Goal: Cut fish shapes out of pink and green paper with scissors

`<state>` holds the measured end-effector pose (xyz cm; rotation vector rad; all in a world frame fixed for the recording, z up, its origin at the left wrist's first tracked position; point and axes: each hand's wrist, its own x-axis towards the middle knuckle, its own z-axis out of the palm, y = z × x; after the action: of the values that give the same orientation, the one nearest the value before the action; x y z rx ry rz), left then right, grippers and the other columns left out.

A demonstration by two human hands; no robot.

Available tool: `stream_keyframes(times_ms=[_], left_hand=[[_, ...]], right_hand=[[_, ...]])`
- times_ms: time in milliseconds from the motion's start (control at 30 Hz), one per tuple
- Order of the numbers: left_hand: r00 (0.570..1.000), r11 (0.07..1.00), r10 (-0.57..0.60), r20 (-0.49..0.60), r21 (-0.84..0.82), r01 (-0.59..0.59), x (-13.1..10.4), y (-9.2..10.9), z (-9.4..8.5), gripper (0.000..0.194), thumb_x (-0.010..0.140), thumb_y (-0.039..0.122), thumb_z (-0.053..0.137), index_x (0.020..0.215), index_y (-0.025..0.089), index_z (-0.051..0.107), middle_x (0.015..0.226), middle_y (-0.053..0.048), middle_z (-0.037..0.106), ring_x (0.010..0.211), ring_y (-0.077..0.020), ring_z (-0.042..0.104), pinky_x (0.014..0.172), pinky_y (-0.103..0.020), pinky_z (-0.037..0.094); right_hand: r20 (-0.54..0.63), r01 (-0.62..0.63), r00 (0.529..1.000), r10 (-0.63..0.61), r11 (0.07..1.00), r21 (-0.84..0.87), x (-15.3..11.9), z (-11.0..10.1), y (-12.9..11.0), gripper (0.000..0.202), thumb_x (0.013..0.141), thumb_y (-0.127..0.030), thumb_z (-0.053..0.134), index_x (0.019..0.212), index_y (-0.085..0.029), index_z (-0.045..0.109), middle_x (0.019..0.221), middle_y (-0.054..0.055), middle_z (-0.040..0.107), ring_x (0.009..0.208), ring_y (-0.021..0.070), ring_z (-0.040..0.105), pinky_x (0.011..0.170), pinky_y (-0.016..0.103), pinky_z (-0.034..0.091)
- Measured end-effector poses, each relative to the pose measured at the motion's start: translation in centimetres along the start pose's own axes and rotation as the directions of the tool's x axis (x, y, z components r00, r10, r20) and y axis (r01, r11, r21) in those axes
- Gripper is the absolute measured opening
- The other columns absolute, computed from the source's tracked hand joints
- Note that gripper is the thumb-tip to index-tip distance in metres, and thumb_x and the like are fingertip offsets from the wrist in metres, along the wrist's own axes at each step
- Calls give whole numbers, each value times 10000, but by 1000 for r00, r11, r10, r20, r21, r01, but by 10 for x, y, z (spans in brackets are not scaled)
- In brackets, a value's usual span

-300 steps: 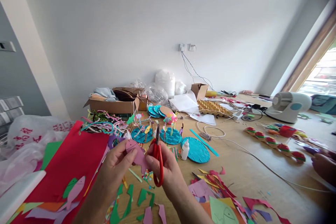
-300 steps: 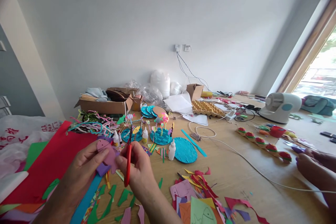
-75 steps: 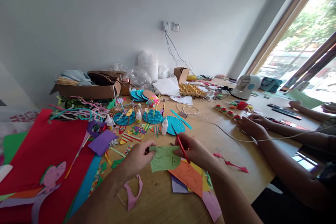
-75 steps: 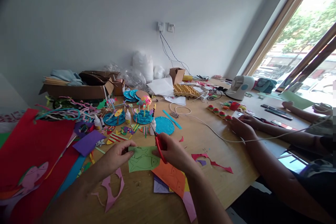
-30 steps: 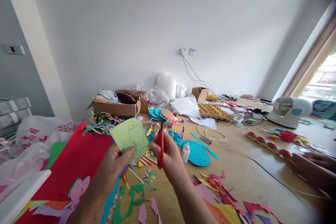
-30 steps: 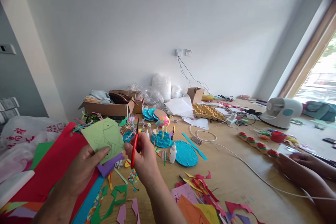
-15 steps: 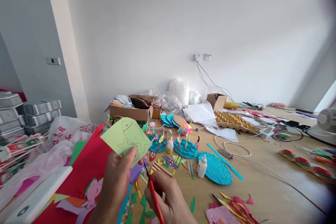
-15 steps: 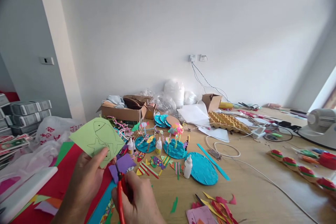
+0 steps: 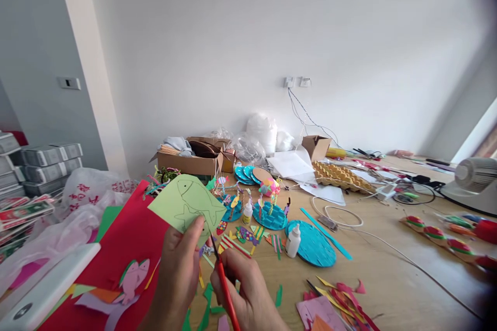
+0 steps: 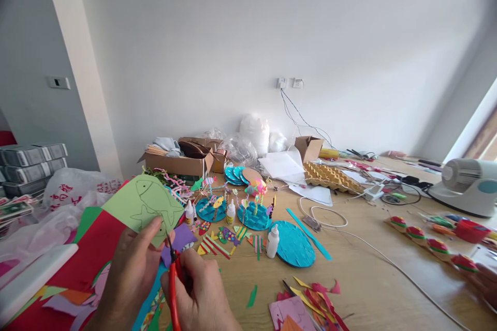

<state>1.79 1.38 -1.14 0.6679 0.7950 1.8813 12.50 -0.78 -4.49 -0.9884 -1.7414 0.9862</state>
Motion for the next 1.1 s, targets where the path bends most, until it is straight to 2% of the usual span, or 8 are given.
stream_keyframes(times_ms=[100,200,333,433,600,733,833,1100], left_hand=[[999,999,6,39,42,-7,-2,0,1,195,627,270,765,539,189,610,494,51,591,465,-120,524,457,-212,474],[994,997,19,109,73,-27,-2,2,1,229,644,272,751,514,196,578,469,62,536,455,-108,479,447,-206,450],[989,993,19,144,112,-36,-5,6,2,217,655,247,730,538,205,553,487,73,514,467,-97,449,460,-194,431],[988,978,59,141,190,-86,-6,6,0,202,665,262,719,566,213,551,498,70,512,467,-111,452,463,-217,428],[982,929,80,170,344,-135,-5,3,-9,157,682,305,710,629,212,595,570,38,560,549,-162,539,550,-265,481],[968,887,26,250,441,-137,-4,4,-14,151,700,290,683,606,210,596,571,36,567,567,-162,533,549,-253,458],[955,887,24,296,433,-156,-3,3,-14,231,737,273,651,544,214,538,533,49,513,537,-142,484,542,-246,422],[962,922,14,274,368,-119,-1,-7,-21,272,825,297,618,583,224,515,579,54,511,583,-152,487,589,-262,415]], right_hand=[[-10,-28,1000,29,999,20,-1,0,-1,233,794,-360,453,629,-219,369,556,-48,366,525,109,341,482,232,254],[-9,-66,998,67,995,78,-2,-1,-5,265,801,-384,469,620,-220,366,543,-53,351,515,107,353,476,227,256],[1,-90,996,91,979,181,-1,-2,-11,314,795,-425,515,601,-221,375,509,-56,369,490,101,365,464,216,283],[13,-101,995,101,964,247,0,-2,-11,365,801,-486,537,594,-214,410,487,-48,410,465,97,376,457,211,305],[1,-91,995,95,947,308,0,-2,-6,454,814,-595,548,606,-213,419,459,-49,435,422,86,369,432,202,309],[1,-120,992,127,937,329,-1,-3,-9,420,837,-548,561,630,-204,437,480,-55,428,447,85,376,448,194,318],[39,-142,990,136,936,324,-1,-4,-12,401,836,-553,558,679,-194,473,501,-49,448,462,90,391,462,197,329],[78,-148,989,130,937,318,-1,-5,-14,637,703,-831,517,663,-197,462,496,-42,445,452,89,389,458,206,324]])
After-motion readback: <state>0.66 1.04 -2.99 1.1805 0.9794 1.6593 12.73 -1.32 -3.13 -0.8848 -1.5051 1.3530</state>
